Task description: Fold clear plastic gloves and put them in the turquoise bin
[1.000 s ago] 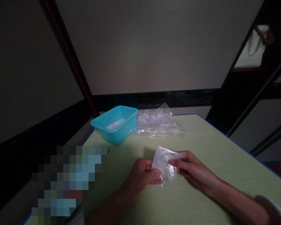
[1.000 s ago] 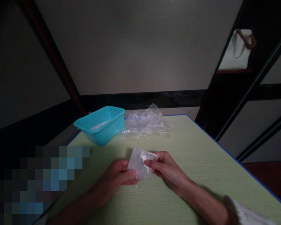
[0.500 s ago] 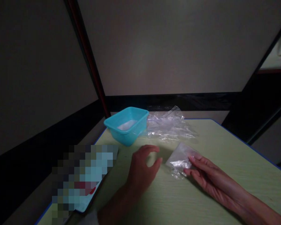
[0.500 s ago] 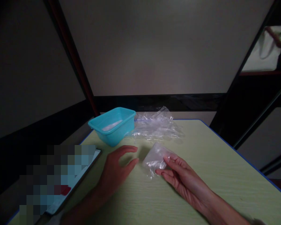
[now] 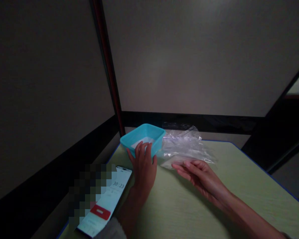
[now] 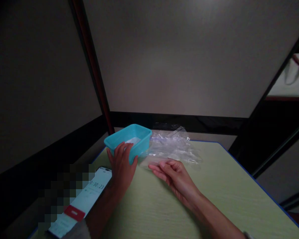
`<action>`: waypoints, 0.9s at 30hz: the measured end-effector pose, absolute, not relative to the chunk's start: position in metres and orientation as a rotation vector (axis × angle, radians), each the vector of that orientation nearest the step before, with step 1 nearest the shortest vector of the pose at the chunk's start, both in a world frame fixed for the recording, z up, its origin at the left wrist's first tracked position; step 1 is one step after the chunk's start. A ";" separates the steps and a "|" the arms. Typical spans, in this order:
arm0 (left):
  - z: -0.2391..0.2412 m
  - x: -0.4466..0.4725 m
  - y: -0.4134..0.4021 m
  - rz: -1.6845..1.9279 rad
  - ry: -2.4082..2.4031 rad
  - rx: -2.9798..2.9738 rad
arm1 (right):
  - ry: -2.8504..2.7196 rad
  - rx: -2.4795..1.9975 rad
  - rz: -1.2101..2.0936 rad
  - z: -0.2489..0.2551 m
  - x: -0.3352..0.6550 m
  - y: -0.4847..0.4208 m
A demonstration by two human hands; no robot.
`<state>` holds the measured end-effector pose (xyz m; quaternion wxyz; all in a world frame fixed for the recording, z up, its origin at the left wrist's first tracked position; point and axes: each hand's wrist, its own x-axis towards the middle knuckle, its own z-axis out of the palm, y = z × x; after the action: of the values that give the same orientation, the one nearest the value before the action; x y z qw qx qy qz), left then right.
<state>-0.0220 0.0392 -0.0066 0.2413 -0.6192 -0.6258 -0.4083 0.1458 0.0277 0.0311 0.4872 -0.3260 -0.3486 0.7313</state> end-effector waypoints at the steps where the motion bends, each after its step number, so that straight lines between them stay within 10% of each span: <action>1: -0.008 -0.023 0.042 -1.114 -1.712 -1.694 | -0.888 -0.800 1.764 0.033 0.142 0.031; 27: -0.019 -0.033 0.020 -1.365 -1.341 -1.789 | -1.747 -0.777 0.745 0.069 0.174 0.076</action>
<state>-0.0328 0.0200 -0.0186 0.2578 -0.6598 -0.4947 -0.5035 0.1739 0.0760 0.0688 0.5182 -0.3238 -0.7281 0.3106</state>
